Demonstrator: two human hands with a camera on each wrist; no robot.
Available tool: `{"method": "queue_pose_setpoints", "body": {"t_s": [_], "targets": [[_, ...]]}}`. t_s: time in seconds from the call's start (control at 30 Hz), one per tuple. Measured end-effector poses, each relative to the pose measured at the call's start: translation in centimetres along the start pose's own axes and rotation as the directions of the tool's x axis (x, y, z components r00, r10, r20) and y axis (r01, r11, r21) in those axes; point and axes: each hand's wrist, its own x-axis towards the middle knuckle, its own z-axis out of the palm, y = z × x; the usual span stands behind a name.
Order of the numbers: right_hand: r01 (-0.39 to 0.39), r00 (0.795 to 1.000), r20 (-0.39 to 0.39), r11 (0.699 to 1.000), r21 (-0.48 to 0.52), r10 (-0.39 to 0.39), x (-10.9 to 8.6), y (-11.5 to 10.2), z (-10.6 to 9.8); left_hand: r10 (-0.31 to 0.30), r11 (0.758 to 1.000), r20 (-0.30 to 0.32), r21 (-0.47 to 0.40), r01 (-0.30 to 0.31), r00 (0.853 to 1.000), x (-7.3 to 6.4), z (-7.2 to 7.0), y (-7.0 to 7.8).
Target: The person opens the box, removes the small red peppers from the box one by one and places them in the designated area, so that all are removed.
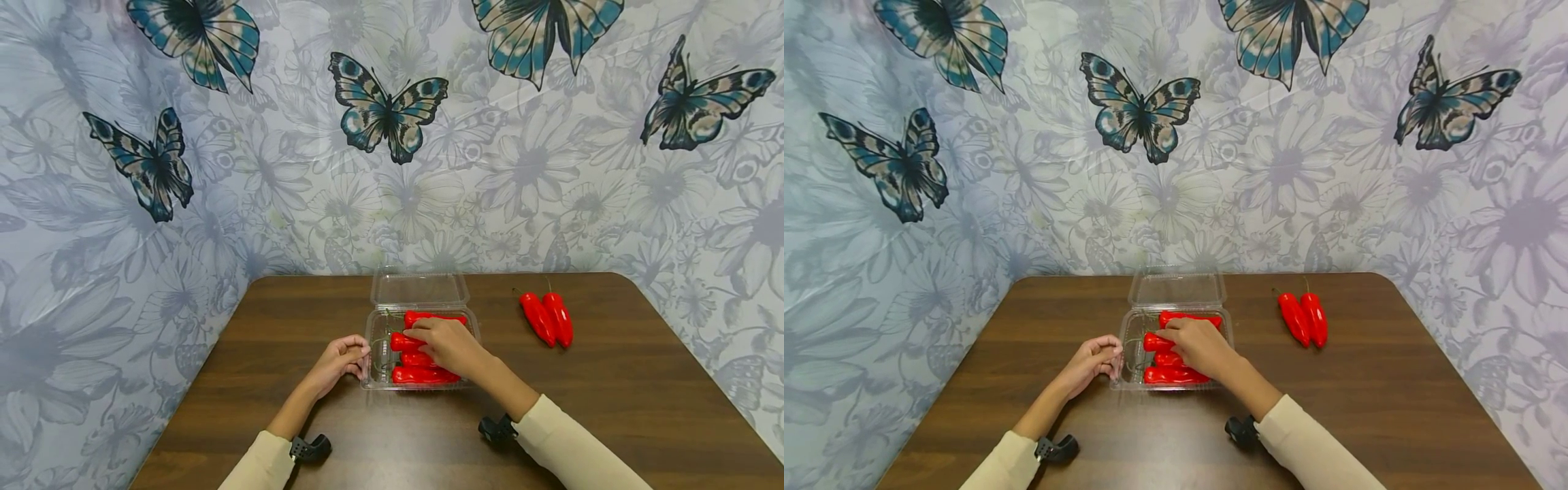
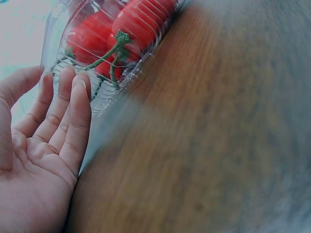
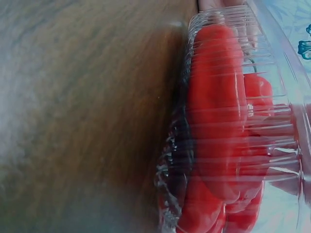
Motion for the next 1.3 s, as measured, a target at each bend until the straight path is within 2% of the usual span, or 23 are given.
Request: {"method": "queue_pose_setpoints", "body": {"t_s": [0.4,0.67,1.0,1.2,1.3], "targets": [[0.028,1.0,0.008,0.999,0.035,-0.029,-0.3,-0.2,-0.1,0.005,1.0,0.007,0.006,-0.005,1.0,-0.2,0.1,0.1],[0.01,1.0,0.013,1.0,0.023,-0.01,-0.5,-0.4,-0.2,0.001,1.0,0.003,0.007,-0.001,1.0,-0.1,0.2,0.2],[-0.022,0.997,-0.069,1.0,0.015,0.023,-0.9,-0.4,-1.0,-0.004,1.0,-0.001,0.001,0.004,1.0,-0.1,0.3,0.2],[-0.03,0.987,-0.155,0.999,0.024,0.033,-1.3,-0.2,-1.9,-0.009,1.0,-0.01,0.01,0.009,1.0,-0.2,0.4,0.2],[-0.048,0.984,-0.171,0.999,0.024,0.051,-1.4,0.0,-2.4,-0.011,1.0,-0.019,0.011,0.012,1.0,-0.2,0.5,0.4]]}}
